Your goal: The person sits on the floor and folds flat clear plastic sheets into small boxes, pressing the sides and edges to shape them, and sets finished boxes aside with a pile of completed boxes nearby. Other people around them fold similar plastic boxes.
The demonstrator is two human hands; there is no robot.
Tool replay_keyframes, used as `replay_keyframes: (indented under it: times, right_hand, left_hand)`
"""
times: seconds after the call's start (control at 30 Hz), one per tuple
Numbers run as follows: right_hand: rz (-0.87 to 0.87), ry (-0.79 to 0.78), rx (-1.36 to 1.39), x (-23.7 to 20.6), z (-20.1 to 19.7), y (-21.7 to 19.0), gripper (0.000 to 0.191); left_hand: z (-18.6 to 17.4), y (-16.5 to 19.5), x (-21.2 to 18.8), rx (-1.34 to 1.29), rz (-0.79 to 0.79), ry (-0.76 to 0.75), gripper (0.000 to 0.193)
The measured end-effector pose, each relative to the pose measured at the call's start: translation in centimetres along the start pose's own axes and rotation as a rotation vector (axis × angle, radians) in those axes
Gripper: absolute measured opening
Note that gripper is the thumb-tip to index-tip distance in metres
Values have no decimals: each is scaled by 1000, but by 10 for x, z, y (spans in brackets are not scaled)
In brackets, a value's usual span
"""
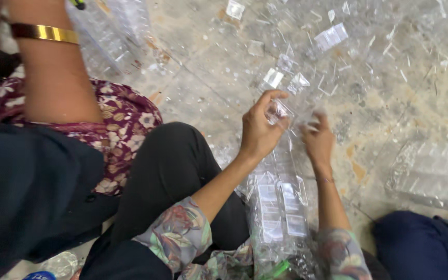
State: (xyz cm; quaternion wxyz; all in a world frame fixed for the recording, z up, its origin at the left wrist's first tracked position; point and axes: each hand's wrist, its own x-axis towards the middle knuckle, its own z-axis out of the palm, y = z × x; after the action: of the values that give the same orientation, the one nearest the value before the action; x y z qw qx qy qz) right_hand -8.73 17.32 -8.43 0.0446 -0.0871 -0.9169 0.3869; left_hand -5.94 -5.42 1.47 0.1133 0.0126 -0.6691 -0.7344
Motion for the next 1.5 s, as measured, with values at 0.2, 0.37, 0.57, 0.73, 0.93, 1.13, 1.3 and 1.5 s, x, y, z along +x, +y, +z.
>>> replay_keyframes:
  times: [0.2,0.37,0.57,0.73,0.93,1.13,1.3,1.5]
  right_hand:
    - [329,-59,790,-26,-69,9,22]
    - [417,-133,1052,-64,-109,-26,13]
    - [416,-231,1276,-90,-124,-45,13]
    - [380,-345,759,-96,-116,-52,32]
    - [335,-516,456,-100,-125,-102,62]
    - [150,-344,743,-33,-125,-86,71]
    - [-333,-166,-49,53,5,-36,36]
    - [-116,70,-122,39,47,-33,65]
  left_hand:
    - [3,-5,-2,-52,22,-42,52]
    - [4,-3,-7,157,106,-94,57]
    - [2,1,-16,191,218,-209,63]
    - [16,-8,-30,253,352,-391,65]
    - [23,-9,-35,124,286,-448,66]
    - [4,9,5,6,233,-92,58]
    - [-30,23,23,37,273,84,56]
    - [-43,33,26,142,214,72,59]
